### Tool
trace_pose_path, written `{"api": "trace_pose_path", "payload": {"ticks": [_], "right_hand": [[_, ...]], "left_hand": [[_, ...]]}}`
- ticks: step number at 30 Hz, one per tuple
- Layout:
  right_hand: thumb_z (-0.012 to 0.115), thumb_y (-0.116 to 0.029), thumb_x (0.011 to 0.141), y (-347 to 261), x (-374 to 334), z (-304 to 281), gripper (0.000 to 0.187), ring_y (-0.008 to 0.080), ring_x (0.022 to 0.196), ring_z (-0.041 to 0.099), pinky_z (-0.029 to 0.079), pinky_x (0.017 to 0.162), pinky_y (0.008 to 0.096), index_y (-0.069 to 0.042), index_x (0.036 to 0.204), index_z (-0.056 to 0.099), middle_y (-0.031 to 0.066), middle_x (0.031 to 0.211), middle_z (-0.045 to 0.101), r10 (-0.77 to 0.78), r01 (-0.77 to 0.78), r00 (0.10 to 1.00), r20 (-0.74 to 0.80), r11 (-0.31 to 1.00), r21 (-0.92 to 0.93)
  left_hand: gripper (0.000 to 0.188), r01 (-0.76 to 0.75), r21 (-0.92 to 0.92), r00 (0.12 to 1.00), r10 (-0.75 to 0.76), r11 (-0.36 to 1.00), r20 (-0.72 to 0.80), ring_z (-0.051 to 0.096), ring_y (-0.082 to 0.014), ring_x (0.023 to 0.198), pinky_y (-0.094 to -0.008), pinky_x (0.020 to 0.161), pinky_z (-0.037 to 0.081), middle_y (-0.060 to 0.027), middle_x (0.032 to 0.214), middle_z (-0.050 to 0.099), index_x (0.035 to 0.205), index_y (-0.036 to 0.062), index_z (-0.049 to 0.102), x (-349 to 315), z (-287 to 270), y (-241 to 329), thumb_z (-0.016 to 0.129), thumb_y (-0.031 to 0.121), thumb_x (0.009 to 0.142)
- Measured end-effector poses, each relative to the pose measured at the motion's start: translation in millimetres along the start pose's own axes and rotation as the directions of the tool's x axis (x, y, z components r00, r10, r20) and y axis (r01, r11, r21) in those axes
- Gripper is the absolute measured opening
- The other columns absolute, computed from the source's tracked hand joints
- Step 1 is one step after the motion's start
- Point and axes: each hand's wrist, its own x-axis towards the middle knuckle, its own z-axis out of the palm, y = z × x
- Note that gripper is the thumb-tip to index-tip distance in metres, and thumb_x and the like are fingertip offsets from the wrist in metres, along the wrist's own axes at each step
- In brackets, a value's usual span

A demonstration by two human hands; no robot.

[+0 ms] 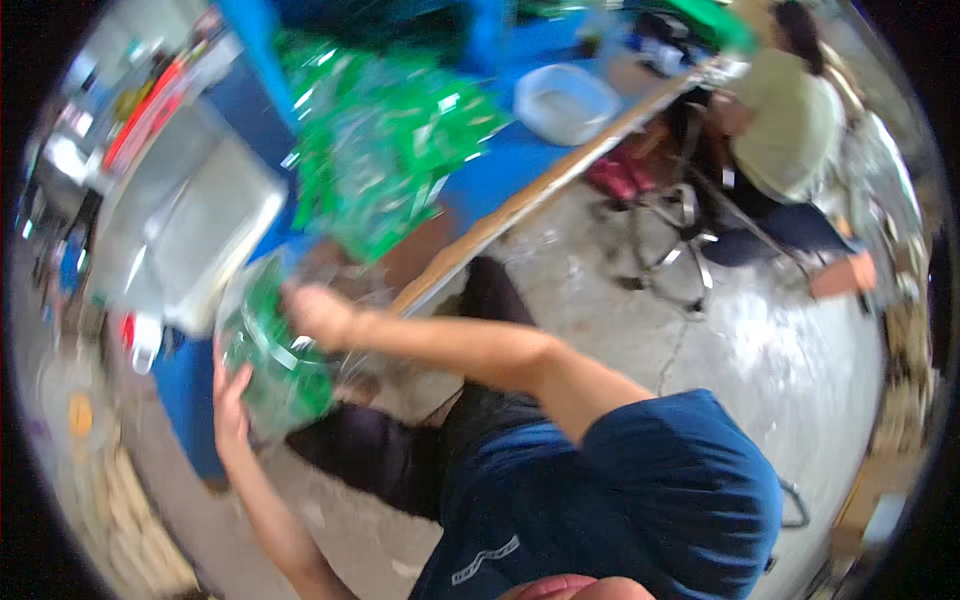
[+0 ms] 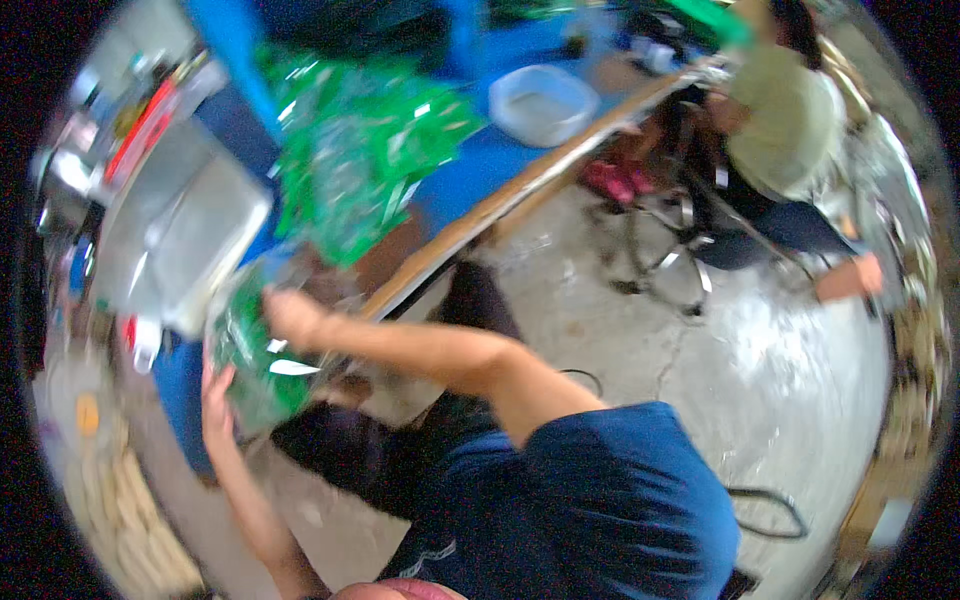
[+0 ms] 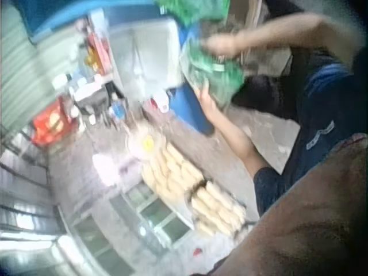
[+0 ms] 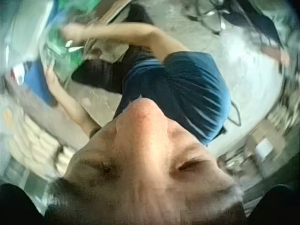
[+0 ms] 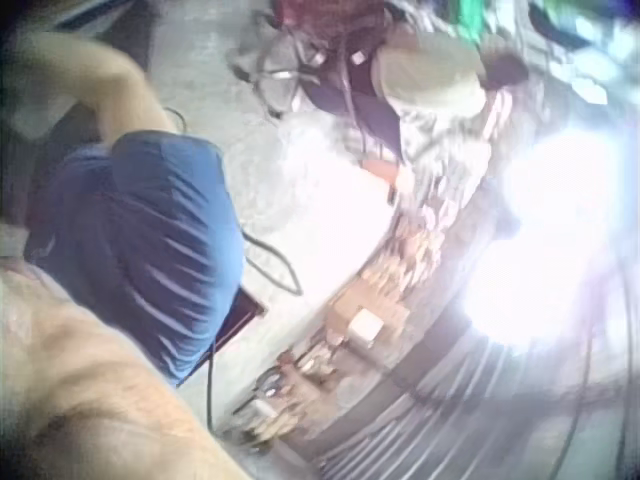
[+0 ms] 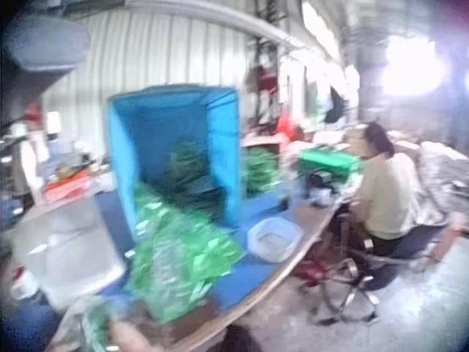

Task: Sorting and placing small green plastic packets into larger transparent bags.

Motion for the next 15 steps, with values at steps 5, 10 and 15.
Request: {"api": "trace_pose_path", "payload": {"ticks": [5, 10, 15], "right_hand": [[0.058, -0.031, 0.097, -9, -27, -72, 0.036, 0.0244, 0.090, 0.068, 0.053, 0.082, 0.0344, 0.003, 0.105, 0.067, 0.0224, 0.098, 0.070, 0.477, -0.446, 0.865, 0.153, 0.594, 0.669], [0.066, -0.028, 0.094, -46, 7, -41, 0.032, 0.0181, 0.064, 0.056, 0.048, 0.063, 0.0334, 0.003, 0.088, 0.062, 0.0143, 0.075, 0.063, 0.456, -0.380, 0.886, 0.089, 0.601, 0.703], [0.063, -0.026, 0.095, -45, -33, -71, 0.028, 0.0204, 0.068, 0.059, 0.049, 0.066, 0.0349, 0.002, 0.093, 0.062, 0.0134, 0.076, 0.064, 0.323, -0.477, 0.878, 0.352, 0.546, 0.689]], "left_hand": [[0.083, -0.028, 0.038, 0.999, 0.029, 0.999, -0.038, 0.025, -0.0223, 0.145, -0.0367, 0.119, 0.015, -0.0084, 0.156, 0.033, 0.154, 0.0029, 0.025, -8, -12, -17, 0.066, 0.008, 0.082], [0.088, 0.045, 0.006, 0.996, -0.045, 0.999, -0.071, 0.027, -0.0219, 0.144, -0.0350, 0.118, 0.019, -0.0107, 0.157, 0.027, 0.156, 0.0033, 0.016, -11, -7, -9, 0.070, 0.018, 0.087], [0.089, 0.035, 0.160, 0.995, -0.019, 0.987, -0.098, 0.025, -0.0221, 0.144, -0.0347, 0.118, 0.018, -0.0110, 0.157, 0.028, 0.155, 0.0037, 0.018, -27, -14, 2, 0.071, 0.020, 0.086]]}}
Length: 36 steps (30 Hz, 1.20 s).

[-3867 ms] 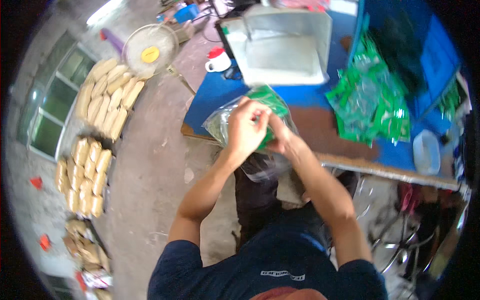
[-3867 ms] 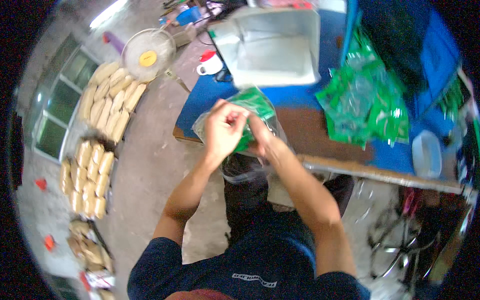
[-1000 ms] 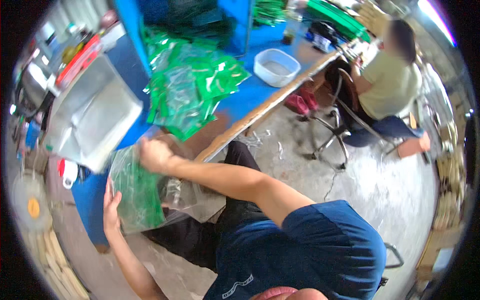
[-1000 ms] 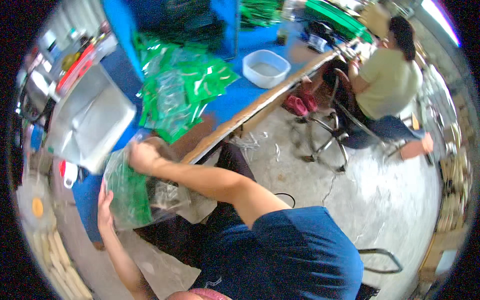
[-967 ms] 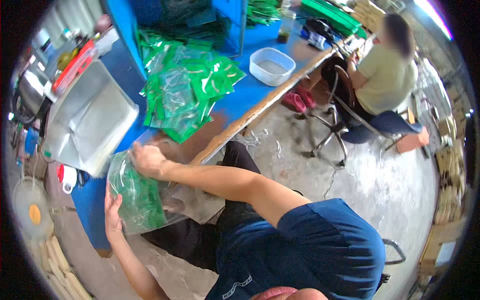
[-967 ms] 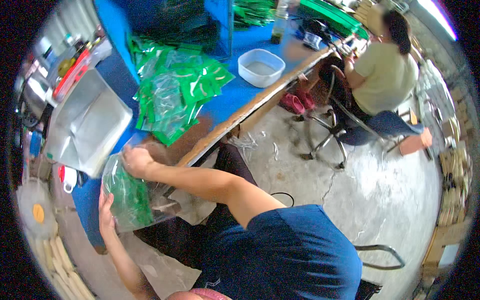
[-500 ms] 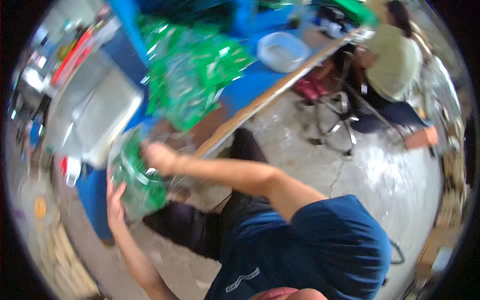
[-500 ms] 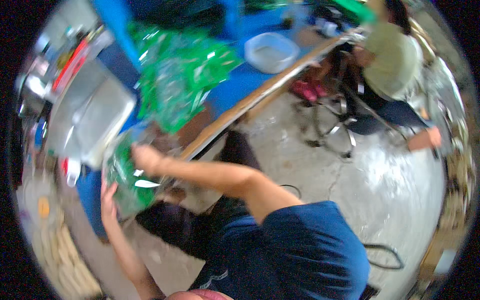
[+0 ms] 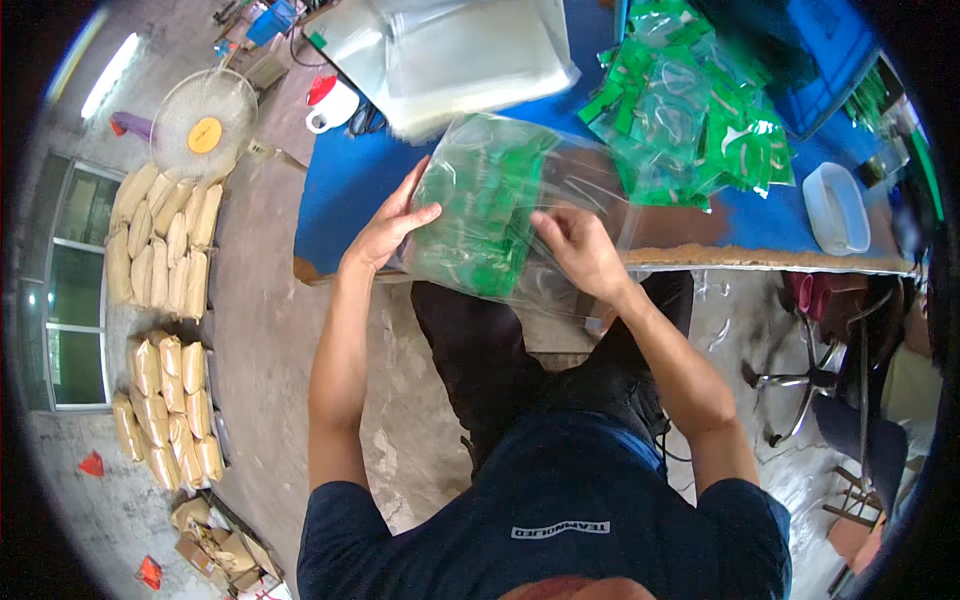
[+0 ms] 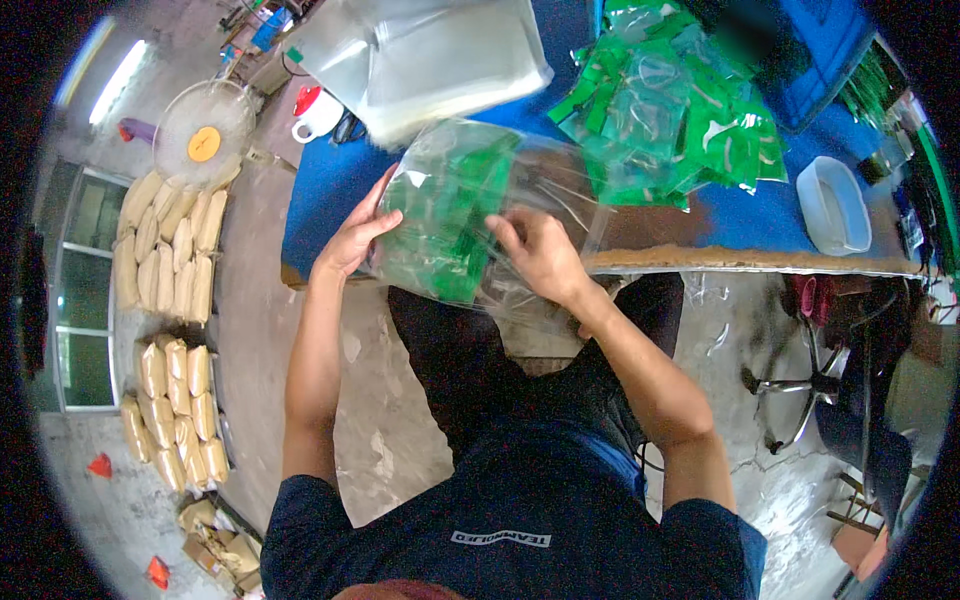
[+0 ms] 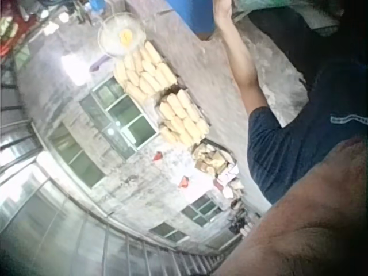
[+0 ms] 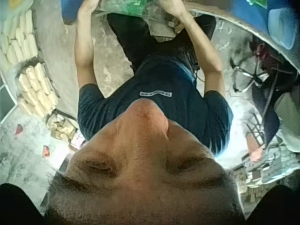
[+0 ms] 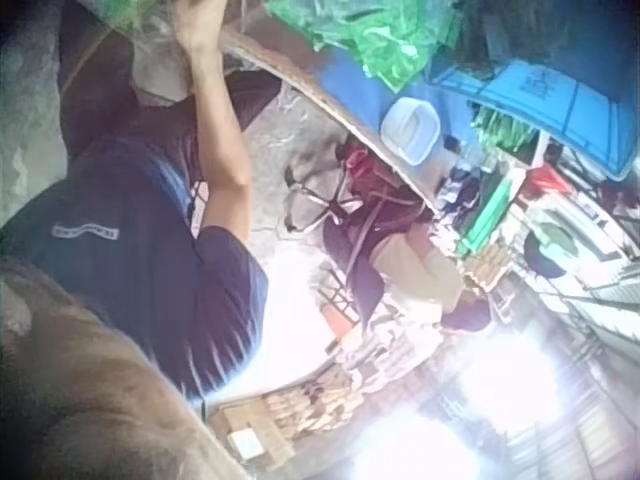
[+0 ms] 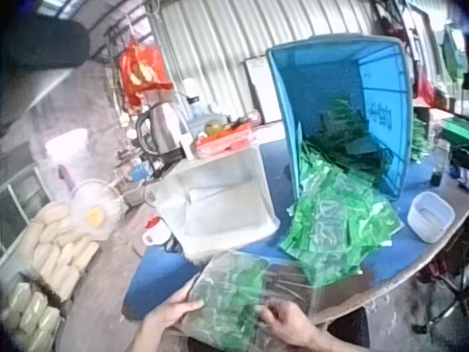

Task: Sorting and placing small green plastic packets into larger transparent bags.

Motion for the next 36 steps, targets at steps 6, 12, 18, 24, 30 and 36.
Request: {"api": "trace_pose_path", "payload": {"ticks": [6, 12, 18, 24, 30, 36], "right_hand": [[0.057, -0.017, 0.099, 4, -19, 43, 0.020, 0.0215, 0.099, 0.065, 0.051, 0.085, 0.0365, -0.003, 0.111, 0.064, 0.0154, 0.106, 0.067, -0.067, 0.003, 0.936, 0.346, 0.983, 0.182], [0.056, -0.020, 0.101, 2, -71, 28, 0.033, 0.0186, 0.112, 0.060, 0.051, 0.097, 0.0340, -0.005, 0.129, 0.056, 0.0093, 0.120, 0.063, 0.092, -0.537, 0.733, 0.674, 0.686, 0.491], [0.060, -0.022, 0.097, -57, -52, -88, 0.029, 0.0162, 0.093, 0.066, 0.055, 0.083, 0.0316, -0.001, 0.116, 0.061, 0.0070, 0.102, 0.069, 0.079, -0.206, 0.823, 0.563, 0.964, 0.166], [0.068, -0.065, 0.079, 16, 69, -227, 0.084, 0.0454, 0.130, 0.043, 0.038, 0.105, 0.0588, -0.015, 0.143, 0.045, 0.0282, 0.144, 0.042, -0.471, 0.061, 0.875, -0.115, 0.343, -0.937], [0.048, -0.086, 0.074, 67, 60, -193, 0.101, 0.0543, 0.141, 0.020, 0.018, 0.107, 0.0732, -0.020, 0.150, 0.037, 0.0296, 0.154, 0.024, -0.315, -0.164, 0.920, -0.234, 0.233, -0.959], [0.052, -0.065, 0.089, 31, 43, -195, 0.079, 0.0454, 0.137, 0.034, 0.029, 0.111, 0.0570, -0.007, 0.142, 0.045, 0.0304, 0.146, 0.037, -0.333, -0.115, 0.819, -0.467, 0.702, -0.702]], "left_hand": [[0.096, -0.051, 0.169, 0.970, 0.008, 0.984, 0.243, 0.026, -0.0210, 0.145, -0.0329, 0.119, 0.017, -0.0110, 0.157, 0.029, 0.153, -0.0009, 0.021, 19, -21, 13, 0.078, 0.012, 0.077], [0.072, -0.171, 0.871, 0.944, 0.330, 0.460, 0.011, 0.022, -0.0326, 0.147, -0.0497, 0.118, 0.016, -0.0148, 0.158, 0.027, 0.152, 0.0128, 0.031, 27, 45, 44, 0.060, 0.043, 0.093], [0.077, -0.189, 0.973, 0.898, 0.423, 0.131, 0.118, 0.025, -0.0360, 0.145, -0.0566, 0.118, 0.013, -0.0139, 0.157, 0.029, 0.150, 0.0139, 0.035, 11, 84, 6, 0.056, 0.056, 0.090], [0.102, -0.240, 0.940, 0.936, 0.314, 0.241, 0.158, 0.019, -0.0371, 0.147, -0.0571, 0.118, 0.010, -0.0146, 0.162, 0.017, 0.155, 0.0142, 0.025, -2, 86, 13, 0.072, 0.057, 0.075], [0.103, -0.143, 0.957, 0.980, 0.174, 0.251, 0.101, 0.015, -0.0335, 0.149, -0.0580, 0.118, 0.008, -0.0117, 0.162, 0.018, 0.154, 0.0172, 0.027, -7, 11, 10, 0.078, 0.048, 0.070], [0.095, -0.100, 0.978, 0.979, 0.194, 0.186, 0.063, 0.013, -0.0335, 0.149, -0.0557, 0.119, 0.008, -0.0110, 0.162, 0.018, 0.154, 0.0159, 0.027, -25, -18, -6, 0.071, 0.020, 0.071]]}}
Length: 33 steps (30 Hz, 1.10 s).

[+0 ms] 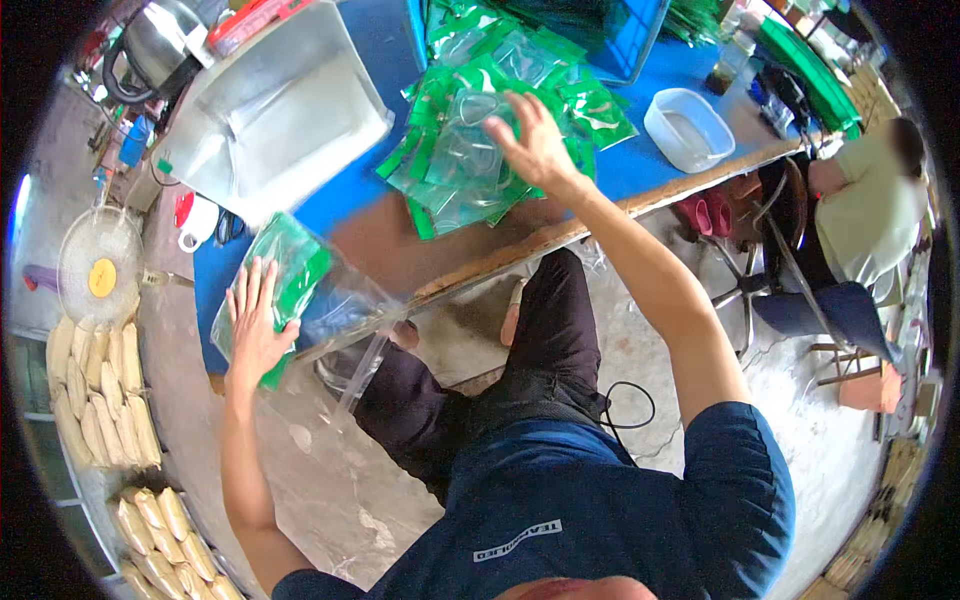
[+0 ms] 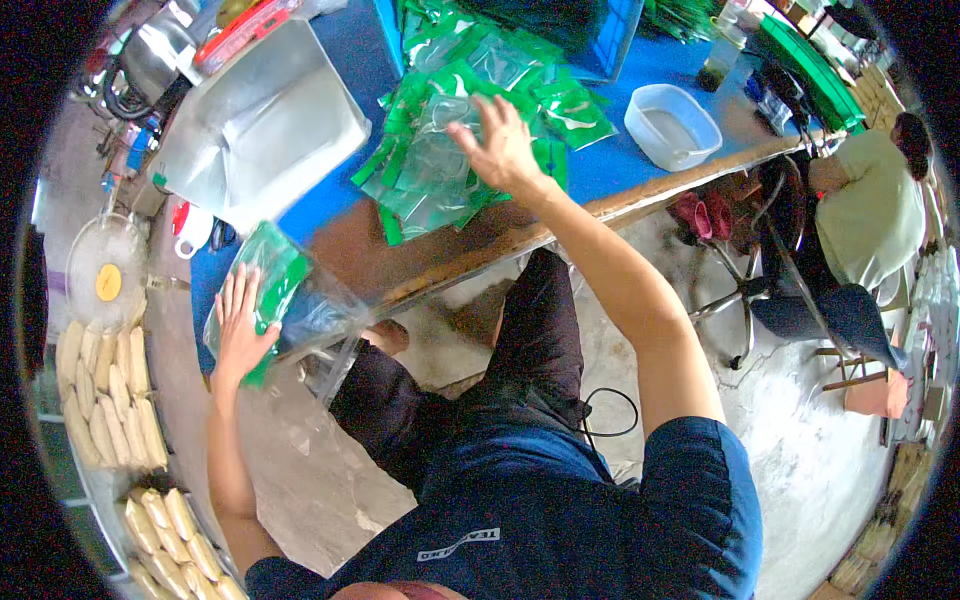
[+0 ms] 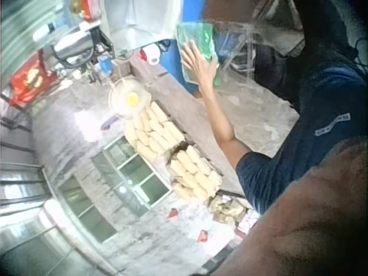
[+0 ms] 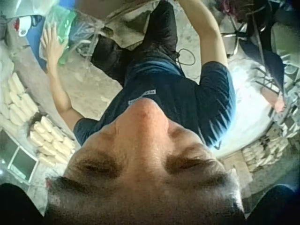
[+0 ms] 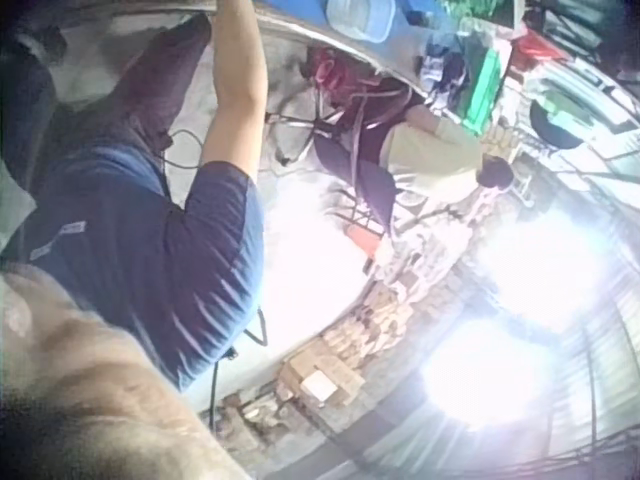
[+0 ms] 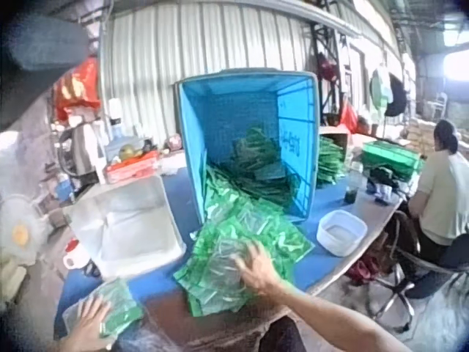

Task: Sorting and placing small green plastic packets into larger transparent bags.

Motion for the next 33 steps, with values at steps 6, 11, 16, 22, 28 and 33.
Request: {"api": "trace_pose_path", "payload": {"ticks": [6, 11, 16, 22, 28, 33], "right_hand": [[0.062, -0.053, 0.089, 5, -64, -83, 0.073, 0.0400, 0.124, 0.049, 0.042, 0.103, 0.0470, 0.003, 0.133, 0.049, 0.0242, 0.134, 0.051, -0.379, 0.499, 0.836, 0.396, 0.827, -0.260], [0.066, -0.020, 0.081, -2, -118, -122, 0.047, 0.0365, 0.115, 0.057, 0.049, 0.093, 0.0435, -0.005, 0.125, 0.059, 0.0210, 0.126, 0.057, -0.443, 0.619, 0.729, 0.521, 0.753, -0.226], [0.063, -0.011, 0.077, -84, -110, -130, 0.033, 0.0356, 0.092, 0.066, 0.052, 0.082, 0.0449, -0.008, 0.110, 0.066, 0.0172, 0.105, 0.067, -0.382, 0.540, 0.574, 0.725, 0.842, 0.016], [0.047, -0.049, 0.099, -91, -37, -87, 0.053, 0.0347, 0.109, 0.062, 0.048, 0.090, 0.0414, -0.002, 0.116, 0.065, 0.0227, 0.112, 0.066, -0.190, -0.044, 0.520, 0.833, 0.968, 0.249], [0.055, -0.028, 0.094, -50, -64, -15, 0.038, 0.0384, 0.127, 0.047, 0.040, 0.105, 0.0518, -0.003, 0.121, 0.063, 0.0180, 0.133, 0.054, -0.593, 0.744, 0.612, 0.524, 0.657, -0.125], [0.059, -0.001, 0.077, -97, -102, -11, 0.038, 0.0373, 0.109, 0.059, 0.046, 0.097, 0.0459, 0.000, 0.115, 0.063, 0.0168, 0.118, 0.061, -0.725, 0.618, 0.416, 0.549, 0.668, 0.414]], "left_hand": [[0.094, 0.042, 0.085, 0.999, -0.045, 0.995, 0.028, 0.014, -0.0343, 0.149, -0.0527, 0.120, 0.011, -0.0108, 0.161, 0.021, 0.153, 0.0137, 0.030, -23, -22, -8, 0.071, 0.004, 0.068], [0.064, -0.099, -0.474, 0.925, -0.094, 0.875, -0.368, 0.044, -0.0392, 0.133, -0.0469, 0.110, 0.036, -0.0189, 0.145, 0.045, 0.134, 0.0030, 0.054, -36, -27, 127, 0.076, 0.010, 0.074], [0.082, -0.362, -0.497, 0.894, 0.142, 0.789, -0.426, 0.052, -0.0398, 0.123, -0.0471, 0.102, 0.043, -0.0226, 0.135, 0.052, 0.143, 0.0040, 0.043, -6, -32, 264, 0.080, 0.015, 0.072], [0.028, 0.065, -0.891, 0.996, -0.080, 0.449, 0.033, 0.070, -0.0274, 0.080, -0.0346, 0.076, 0.054, -0.0136, 0.088, 0.072, 0.106, 0.0009, 0.069, 0, 7, 224, 0.075, 0.015, 0.083], [0.041, 0.116, -0.717, 0.819, -0.342, -0.687, 0.461, 0.061, -0.0203, 0.111, -0.0406, 0.095, 0.048, -0.0061, 0.124, 0.063, 0.129, 0.0045, 0.054, -45, 81, 216, 0.067, 0.012, 0.091], [0.043, 0.030, -0.651, 0.806, -0.367, -0.758, 0.464, 0.060, -0.0210, 0.111, -0.0420, 0.098, 0.048, -0.0057, 0.124, 0.061, 0.130, 0.0051, 0.053, -39, 84, 227, 0.068, 0.015, 0.092]]}}
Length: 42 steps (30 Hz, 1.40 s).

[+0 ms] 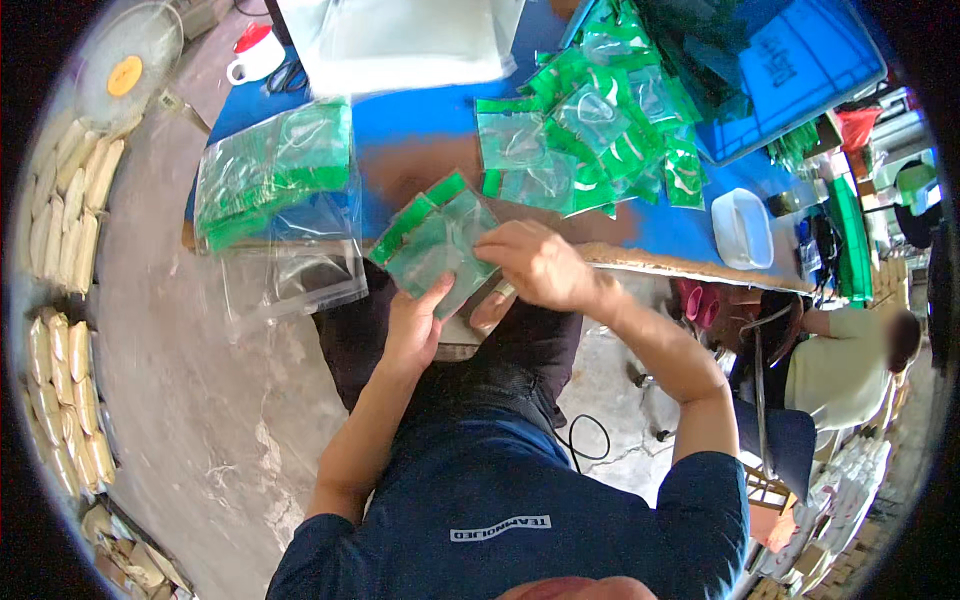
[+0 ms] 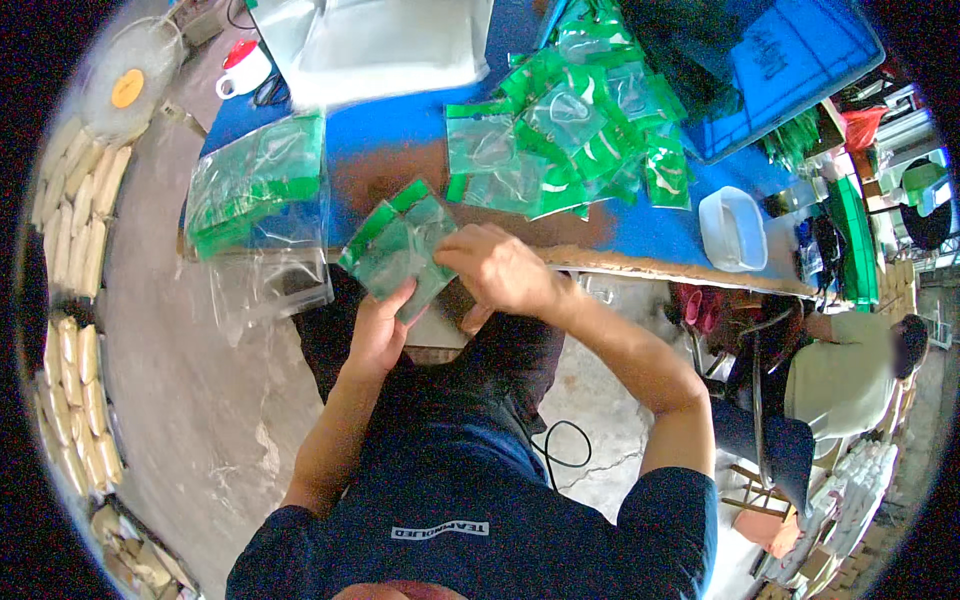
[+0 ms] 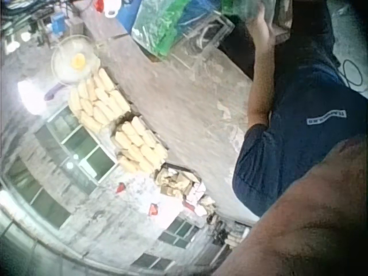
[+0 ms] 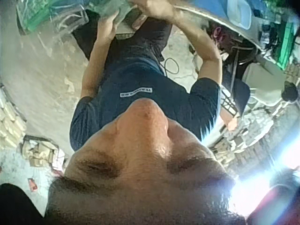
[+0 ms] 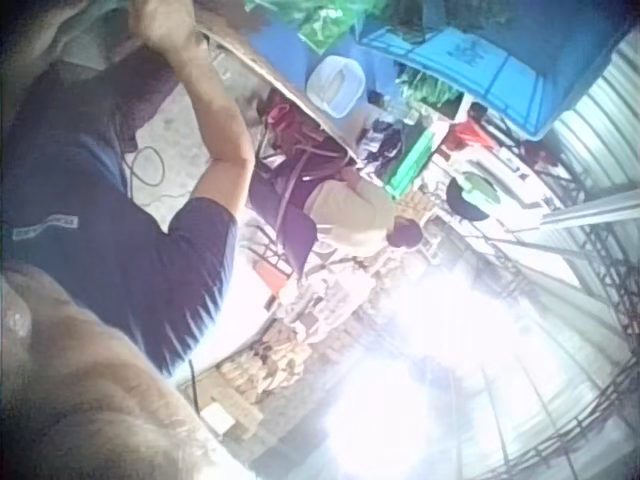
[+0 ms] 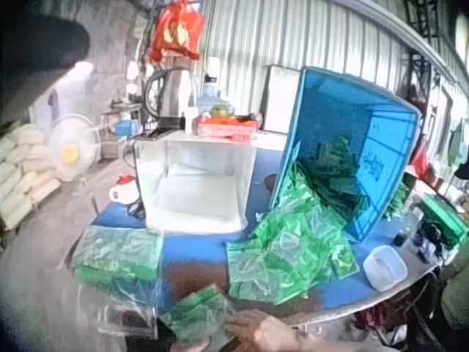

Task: Sorting and placing small green plastic packets into larger transparent bags.

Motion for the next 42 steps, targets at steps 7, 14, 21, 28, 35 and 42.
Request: {"api": "trace_pose_path", "payload": {"ticks": [7, 14, 21, 28, 35, 42], "right_hand": [[0.065, -0.023, 0.087, 43, 11, -9, 0.047, 0.0369, 0.138, 0.037, 0.030, 0.112, 0.0558, -0.005, 0.130, 0.056, 0.0193, 0.143, 0.047, 0.250, -0.263, 0.965, -0.085, 0.878, -0.401], [0.061, -0.029, 0.091, 1, -14, -23, 0.045, 0.0388, 0.132, 0.045, 0.034, 0.111, 0.0484, -0.002, 0.126, 0.058, 0.0216, 0.136, 0.053, 0.175, -0.175, 0.984, 0.016, 0.985, 0.000], [0.066, -0.024, 0.086, -12, -16, 9, 0.049, 0.0402, 0.123, 0.048, 0.041, 0.101, 0.0520, -0.006, 0.130, 0.056, 0.0201, 0.130, 0.053, 0.323, -0.323, 0.944, -0.065, 0.867, -0.381], [0.078, -0.035, 0.075, 3, -21, -14, 0.074, 0.0401, 0.132, 0.041, 0.035, 0.108, 0.0507, -0.002, 0.136, 0.050, 0.0234, 0.139, 0.046, 0.476, -0.562, 0.826, -0.302, 0.743, -0.364], [0.070, -0.009, 0.086, -51, -43, 13, 0.031, 0.0225, 0.083, 0.066, 0.054, 0.072, 0.0338, -0.003, 0.116, 0.061, 0.0113, 0.099, 0.066, 0.646, -0.443, 0.660, -0.384, 0.747, 0.496], [0.052, -0.040, 0.099, -32, 3, -7, 0.045, 0.0311, 0.093, 0.061, 0.048, 0.085, 0.0468, 0.002, 0.104, 0.066, 0.0178, 0.094, 0.066, 0.583, -0.569, 0.674, -0.453, 0.801, 0.185]], "left_hand": [[0.042, -0.004, -0.062, 0.998, 0.000, 0.998, -0.068, 0.060, -0.0212, 0.112, -0.0409, 0.096, 0.049, -0.0069, 0.122, 0.062, 0.128, 0.0022, 0.054, 1, -19, 15, 0.069, 0.011, 0.089], [0.042, 0.032, -0.012, 0.999, -0.032, 0.999, 0.019, 0.059, -0.0201, 0.114, -0.0411, 0.101, 0.046, -0.0042, 0.122, 0.062, 0.128, 0.0074, 0.055, 2, -13, 8, 0.070, 0.011, 0.088], [0.048, 0.162, -0.234, 0.984, -0.139, 0.958, 0.113, 0.055, -0.0231, 0.122, -0.0468, 0.107, 0.042, -0.0053, 0.130, 0.058, 0.134, 0.0104, 0.049, -11, 1, -2, 0.068, 0.011, 0.090], [0.046, 0.197, -0.241, 0.979, -0.178, 0.950, 0.101, 0.056, -0.0240, 0.122, -0.0455, 0.107, 0.043, -0.0071, 0.130, 0.058, 0.134, 0.0078, 0.048, -8, -1, -7, 0.066, 0.008, 0.091], [0.057, 0.150, -0.164, 0.963, -0.106, 0.975, 0.249, 0.051, -0.0279, 0.127, -0.0518, 0.111, 0.038, -0.0082, 0.130, 0.058, 0.134, 0.0103, 0.049, -15, -32, -3, 0.075, 0.013, 0.083], [0.046, 0.106, -0.047, 0.982, -0.098, 0.993, 0.159, 0.062, -0.0232, 0.105, -0.0387, 0.088, 0.052, -0.0063, 0.114, 0.062, 0.126, 0.0050, 0.052, -21, -16, 8, 0.073, 0.015, 0.086]]}}
